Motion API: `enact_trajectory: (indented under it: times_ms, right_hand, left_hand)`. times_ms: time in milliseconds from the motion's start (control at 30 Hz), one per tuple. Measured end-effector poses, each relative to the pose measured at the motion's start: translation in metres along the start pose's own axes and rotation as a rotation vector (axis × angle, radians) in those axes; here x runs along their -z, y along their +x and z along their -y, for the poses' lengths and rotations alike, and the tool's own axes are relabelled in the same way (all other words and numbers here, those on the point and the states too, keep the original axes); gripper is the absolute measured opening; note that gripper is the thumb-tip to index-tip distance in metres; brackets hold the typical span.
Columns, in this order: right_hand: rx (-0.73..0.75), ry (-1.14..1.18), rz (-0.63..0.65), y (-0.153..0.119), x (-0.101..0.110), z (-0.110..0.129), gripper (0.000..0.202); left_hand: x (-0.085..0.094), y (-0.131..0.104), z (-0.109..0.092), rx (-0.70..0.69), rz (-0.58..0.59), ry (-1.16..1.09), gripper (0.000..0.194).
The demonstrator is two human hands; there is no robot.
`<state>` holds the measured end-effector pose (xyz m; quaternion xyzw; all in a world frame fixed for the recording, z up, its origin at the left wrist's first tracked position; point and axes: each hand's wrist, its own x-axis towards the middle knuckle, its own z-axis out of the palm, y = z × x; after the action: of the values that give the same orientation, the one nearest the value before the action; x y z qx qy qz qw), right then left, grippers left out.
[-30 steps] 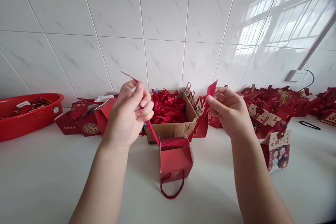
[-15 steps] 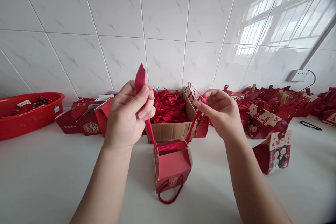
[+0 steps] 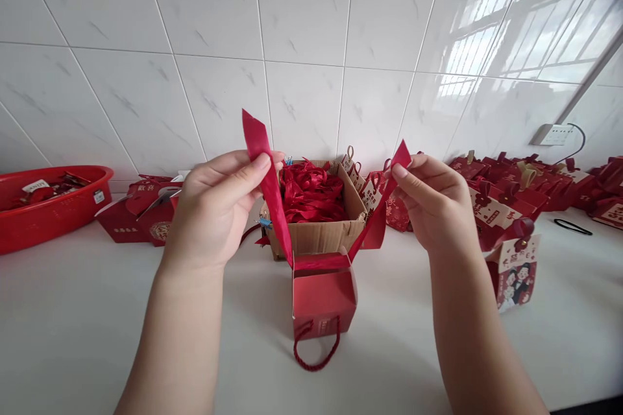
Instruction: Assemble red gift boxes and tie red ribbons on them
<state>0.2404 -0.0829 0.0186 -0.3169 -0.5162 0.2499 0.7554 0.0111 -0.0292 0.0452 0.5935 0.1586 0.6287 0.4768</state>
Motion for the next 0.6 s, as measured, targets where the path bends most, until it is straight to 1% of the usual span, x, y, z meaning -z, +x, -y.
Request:
enact_trajectory:
  times_ms: [200,300,367,433,500,600]
  right_hand:
    - [0.016,0.023,-0.068,0.001,0.002,0.004,0.010]
    - [0.038,0.031,-0.092,0.001,0.001,0.005,0.011]
    - [0.053,0.030,-0.097,0.000,0.001,0.006,0.009]
    - [0.068,0.023,-0.100,0.000,0.000,0.006,0.008]
    - [0.084,0.016,-0.107,-0.001,-0.001,0.006,0.008]
    - [0.112,0.020,-0.124,-0.002,-0.001,0.006,0.009]
  left_hand:
    - [-0.001,0.000,0.007,0.031,0.059,0.084,0.008]
    - [-0.004,-0.001,0.009,-0.031,-0.005,0.126,0.010]
    - [-0.008,-0.003,0.010,-0.098,-0.071,0.138,0.008]
    - [-0.012,-0.004,0.011,-0.145,-0.112,0.137,0.006]
    - [-0.016,-0.005,0.012,-0.163,-0.132,0.123,0.008]
    - [-0.020,-0.007,0.014,-0.151,-0.134,0.115,0.008]
